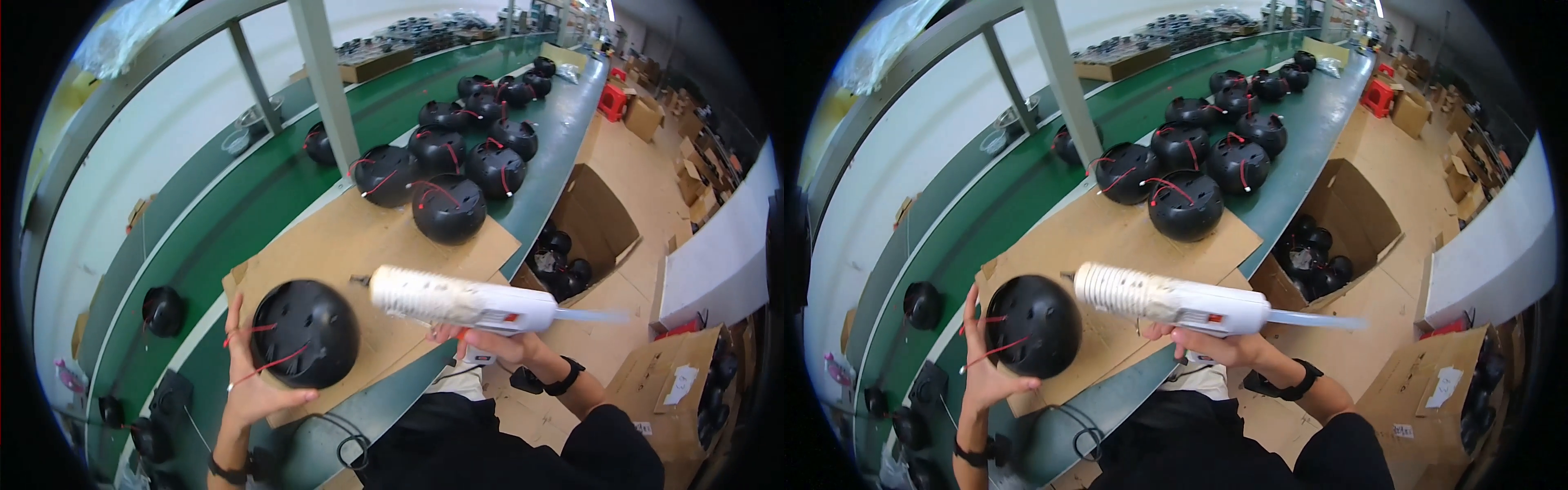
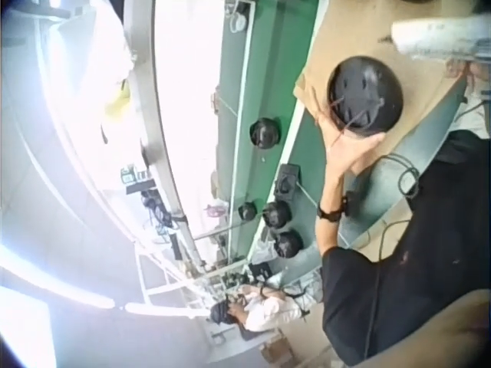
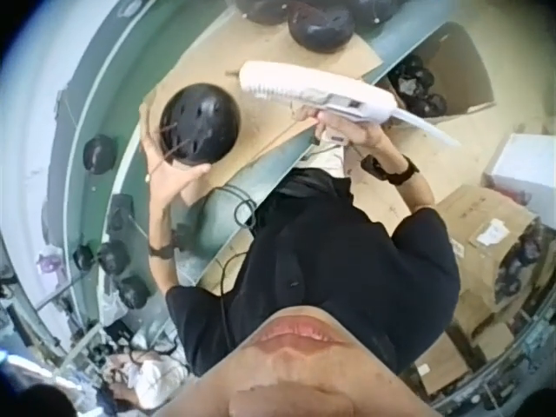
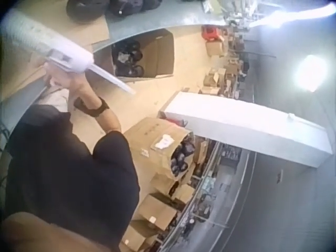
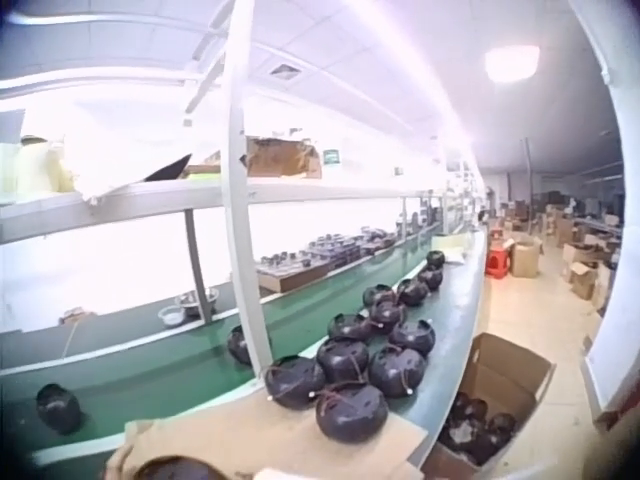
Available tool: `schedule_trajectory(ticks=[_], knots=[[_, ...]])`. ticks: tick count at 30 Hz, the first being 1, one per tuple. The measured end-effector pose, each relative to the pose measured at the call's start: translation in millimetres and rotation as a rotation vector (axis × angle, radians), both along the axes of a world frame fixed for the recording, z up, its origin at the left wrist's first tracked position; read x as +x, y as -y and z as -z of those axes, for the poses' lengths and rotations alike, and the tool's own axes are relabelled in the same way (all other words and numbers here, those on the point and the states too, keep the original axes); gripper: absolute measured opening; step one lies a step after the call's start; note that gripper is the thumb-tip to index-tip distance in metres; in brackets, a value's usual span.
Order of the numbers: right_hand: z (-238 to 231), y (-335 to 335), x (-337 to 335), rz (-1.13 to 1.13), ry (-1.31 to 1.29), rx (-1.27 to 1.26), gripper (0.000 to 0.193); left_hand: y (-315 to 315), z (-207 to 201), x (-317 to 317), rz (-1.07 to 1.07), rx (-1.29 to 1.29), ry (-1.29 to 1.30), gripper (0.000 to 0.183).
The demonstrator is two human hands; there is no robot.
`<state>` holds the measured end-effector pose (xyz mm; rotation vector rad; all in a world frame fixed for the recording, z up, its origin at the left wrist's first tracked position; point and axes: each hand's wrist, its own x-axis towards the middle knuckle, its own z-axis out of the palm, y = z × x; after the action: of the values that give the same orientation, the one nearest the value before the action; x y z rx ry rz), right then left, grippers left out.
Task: Applying hot glue to wires inside black spherical electronic housings on an assembly line.
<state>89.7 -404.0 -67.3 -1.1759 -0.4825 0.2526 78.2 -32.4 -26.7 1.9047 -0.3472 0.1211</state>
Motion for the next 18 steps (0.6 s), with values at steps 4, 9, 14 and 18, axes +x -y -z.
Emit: schedule_trajectory(ticks=[4,9,14,18], knots=[[-0.9,6.9,22.9,0.005,0.513,-0.359,0.039,8.3,4.2,23.1,0.051,0.251,0.047,0.153],[4.0,38.7,46.4,0.033,-0.035,0.014,0.044,8.4,-8.5,72.3,0.018,0.013,-0.100,0.162],[-8.4,64.6,54.5,0.375,-0.289,0.186,0.055,32.0,-79.0,134.2,0.048,-0.031,-0.177,0.163],[-55.5,94.6,51.7,0.745,-0.469,0.187,0.049,107.3,-149.4,217.2,0.182,0.216,-0.149,0.155]])
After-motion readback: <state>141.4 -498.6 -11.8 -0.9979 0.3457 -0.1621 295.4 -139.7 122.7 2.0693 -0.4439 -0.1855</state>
